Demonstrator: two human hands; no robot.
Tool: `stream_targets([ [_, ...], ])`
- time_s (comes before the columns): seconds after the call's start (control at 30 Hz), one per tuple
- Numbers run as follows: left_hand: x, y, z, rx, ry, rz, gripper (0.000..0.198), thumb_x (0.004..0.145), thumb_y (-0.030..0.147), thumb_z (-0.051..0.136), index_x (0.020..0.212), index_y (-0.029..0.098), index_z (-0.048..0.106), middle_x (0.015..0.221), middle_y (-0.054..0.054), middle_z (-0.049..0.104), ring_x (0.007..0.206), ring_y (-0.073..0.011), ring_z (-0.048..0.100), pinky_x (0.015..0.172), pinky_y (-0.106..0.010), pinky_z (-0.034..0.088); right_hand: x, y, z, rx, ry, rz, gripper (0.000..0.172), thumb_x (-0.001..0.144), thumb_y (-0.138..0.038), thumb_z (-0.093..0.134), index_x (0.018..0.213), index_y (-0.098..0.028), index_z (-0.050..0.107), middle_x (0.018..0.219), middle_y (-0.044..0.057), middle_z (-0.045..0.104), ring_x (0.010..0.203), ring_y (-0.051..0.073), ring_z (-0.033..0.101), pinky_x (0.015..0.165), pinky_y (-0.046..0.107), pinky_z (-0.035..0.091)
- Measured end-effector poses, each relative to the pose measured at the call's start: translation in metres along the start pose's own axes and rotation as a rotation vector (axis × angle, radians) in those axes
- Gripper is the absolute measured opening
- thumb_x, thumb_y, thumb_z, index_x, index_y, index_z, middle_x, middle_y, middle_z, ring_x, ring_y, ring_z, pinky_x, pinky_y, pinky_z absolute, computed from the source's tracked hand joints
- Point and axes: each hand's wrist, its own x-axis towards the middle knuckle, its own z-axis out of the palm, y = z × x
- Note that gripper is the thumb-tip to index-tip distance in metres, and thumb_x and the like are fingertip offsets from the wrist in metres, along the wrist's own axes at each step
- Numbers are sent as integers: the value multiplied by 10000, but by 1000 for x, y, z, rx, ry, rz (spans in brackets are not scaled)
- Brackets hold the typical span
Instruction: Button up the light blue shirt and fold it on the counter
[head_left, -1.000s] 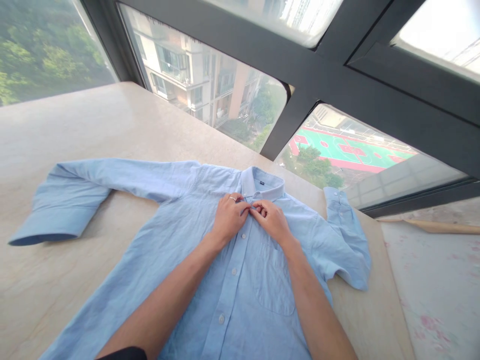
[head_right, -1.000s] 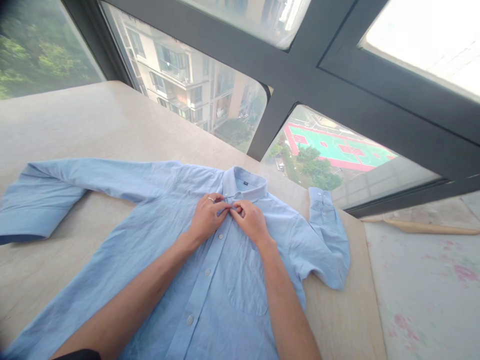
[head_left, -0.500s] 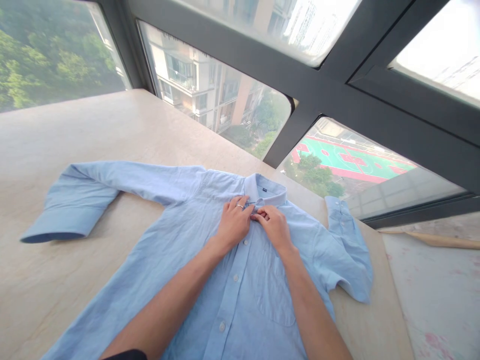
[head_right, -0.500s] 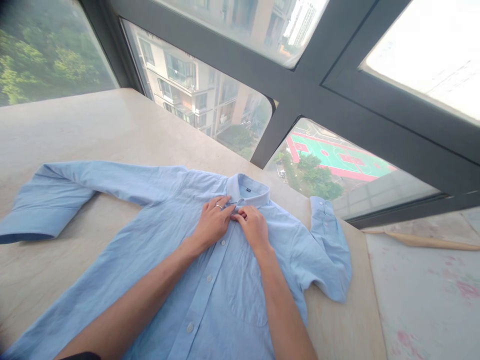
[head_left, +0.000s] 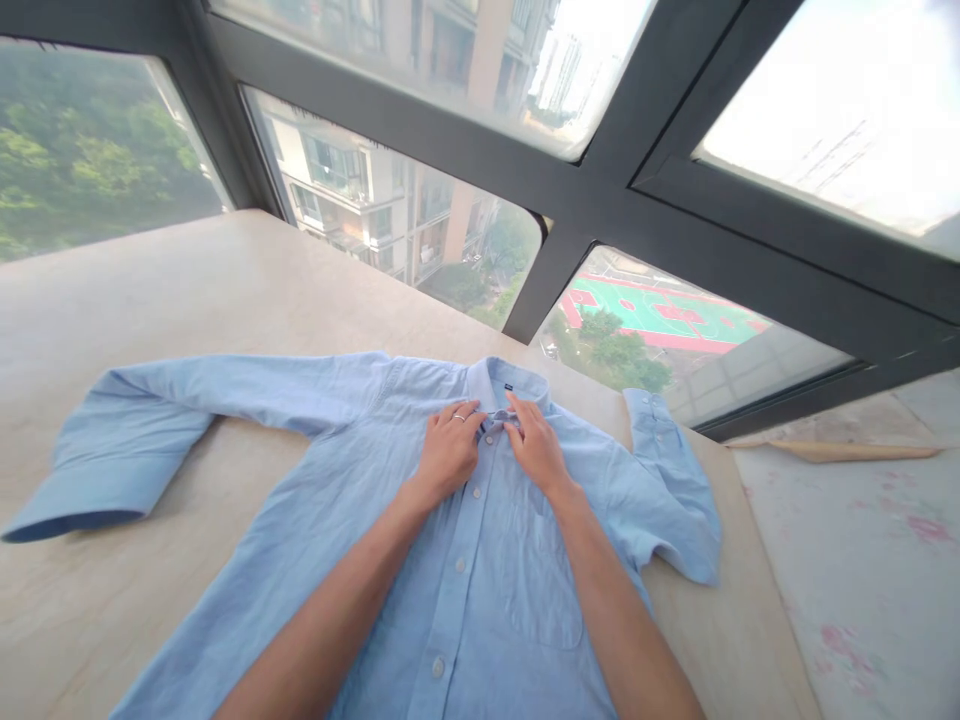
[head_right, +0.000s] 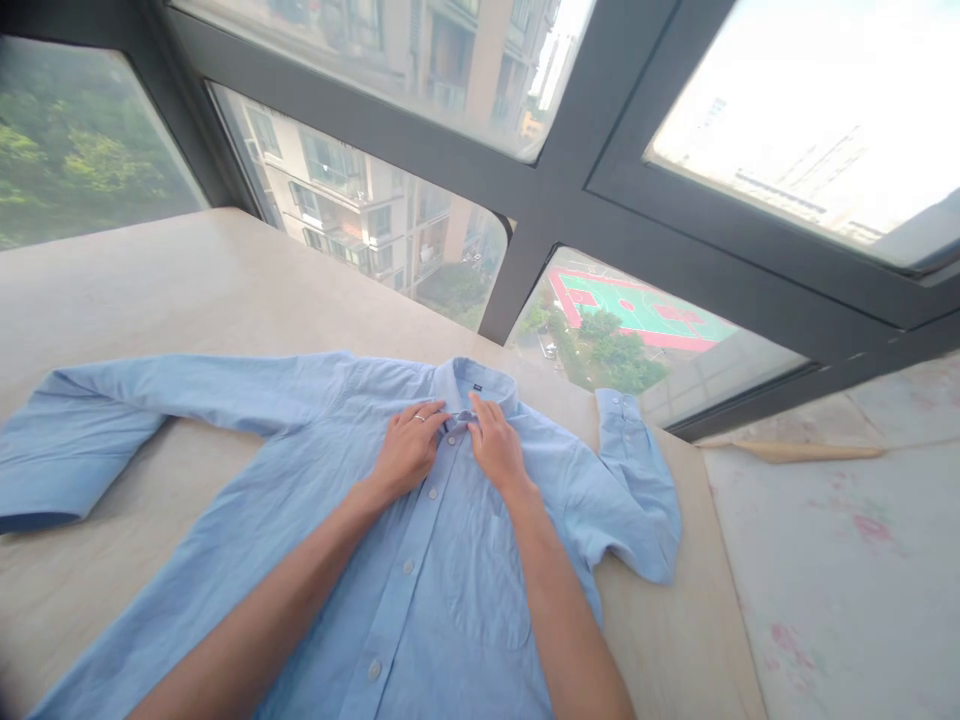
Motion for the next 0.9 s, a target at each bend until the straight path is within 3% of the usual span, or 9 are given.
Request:
stream_targets([
  [0.17,4,-3,-3,-41,3,-17,403,919,100,404,1246,228,602,1367,-60,597,1235,-265,514,956,-425,419,-2,4,2,51,100,-39,267,910,-157,477,1073,-217,680,974,75,612,898,205,627,801,335,526],
  [0.43,28,-2,-13,132,-97,27,441,902,89,403,1245,226,643,1268,-126,624,1127,-290,565,933,-437,450,-3,8,3,151,209,-108,177,869,-98,492,868,-204,635,882,42,635,820,175,615,742,284,494],
  [0.53,47,1,-18,193,-107,123,432,880,101,461,1223,277,656,1423,-134,507,1295,-342,450,988,-504,403,-3,10,4,149,203,-110,183,853,-85,483,856,-208,618,888,43,640,812,176,613,727,285,489],
  [0.63,61,0,-19,180,-194,289,530,832,32,476,1253,322,618,1497,-74,451,1437,-322,270,1085,-569,271,-3,11,5,147,197,-115,188,848,-79,476,848,-215,607,893,44,637,820,179,611,734,293,489],
  [0.73,65,-4,-17,164,-292,319,480,810,-1,475,1121,306,674,1263,-66,635,1387,-287,353,1103,-580,206,-3,11,5,145,205,-114,186,844,-76,476,847,-215,601,881,44,632,803,180,609,716,294,489],
  [0.9,62,-10,-12,109,-152,251,238,867,130,531,938,247,726,1002,-88,671,1106,-293,531,970,-527,317,-3,9,4,129,203,-101,179,843,-77,480,845,-210,601,878,44,632,788,176,611,701,287,486],
])
